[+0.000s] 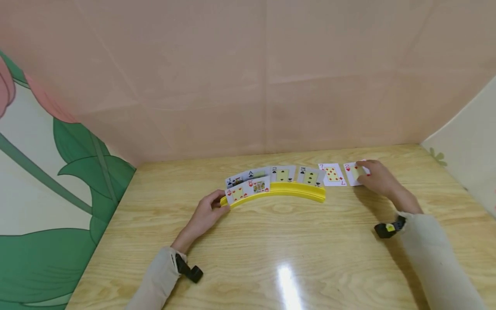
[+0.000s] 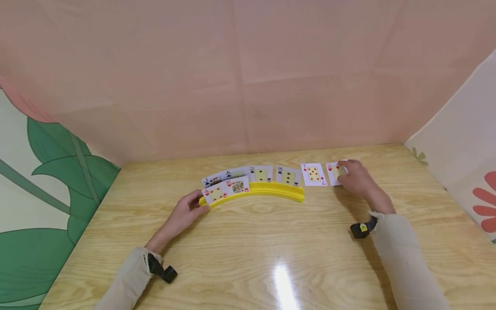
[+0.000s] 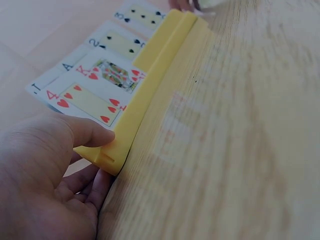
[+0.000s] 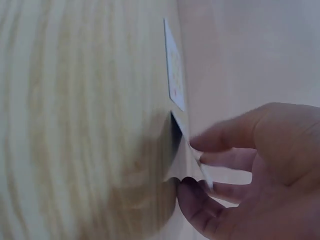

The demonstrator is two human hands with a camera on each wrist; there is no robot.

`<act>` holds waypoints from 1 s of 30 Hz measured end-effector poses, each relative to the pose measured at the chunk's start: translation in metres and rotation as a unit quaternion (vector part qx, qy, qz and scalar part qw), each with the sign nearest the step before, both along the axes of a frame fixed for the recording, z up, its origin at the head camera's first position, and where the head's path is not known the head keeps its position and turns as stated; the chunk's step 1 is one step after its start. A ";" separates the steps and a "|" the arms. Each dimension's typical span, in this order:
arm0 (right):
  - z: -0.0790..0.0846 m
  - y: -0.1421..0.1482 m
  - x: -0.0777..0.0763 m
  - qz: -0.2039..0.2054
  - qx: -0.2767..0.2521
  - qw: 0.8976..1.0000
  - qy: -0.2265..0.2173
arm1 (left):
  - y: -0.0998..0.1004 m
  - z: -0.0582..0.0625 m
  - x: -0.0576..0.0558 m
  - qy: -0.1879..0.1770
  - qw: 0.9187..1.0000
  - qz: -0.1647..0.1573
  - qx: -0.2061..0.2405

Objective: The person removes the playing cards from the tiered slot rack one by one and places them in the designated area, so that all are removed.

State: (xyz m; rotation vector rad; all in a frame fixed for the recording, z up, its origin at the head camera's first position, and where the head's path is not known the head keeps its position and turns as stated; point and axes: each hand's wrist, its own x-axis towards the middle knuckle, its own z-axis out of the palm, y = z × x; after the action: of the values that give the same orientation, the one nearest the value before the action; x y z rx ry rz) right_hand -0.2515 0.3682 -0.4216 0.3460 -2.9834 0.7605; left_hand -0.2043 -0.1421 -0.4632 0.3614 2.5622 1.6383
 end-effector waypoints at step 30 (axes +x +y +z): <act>-0.009 -0.002 -0.001 0.020 0.063 0.998 -0.019 | 0.011 0.043 0.022 -0.016 1.000 0.005 -0.001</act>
State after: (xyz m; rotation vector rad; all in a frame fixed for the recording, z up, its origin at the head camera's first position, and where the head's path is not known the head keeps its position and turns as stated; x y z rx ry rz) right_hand -0.2526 0.3667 -0.4304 0.4026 -3.0772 0.5887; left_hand -0.1827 -0.1316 -0.4202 0.3203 2.5461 1.6307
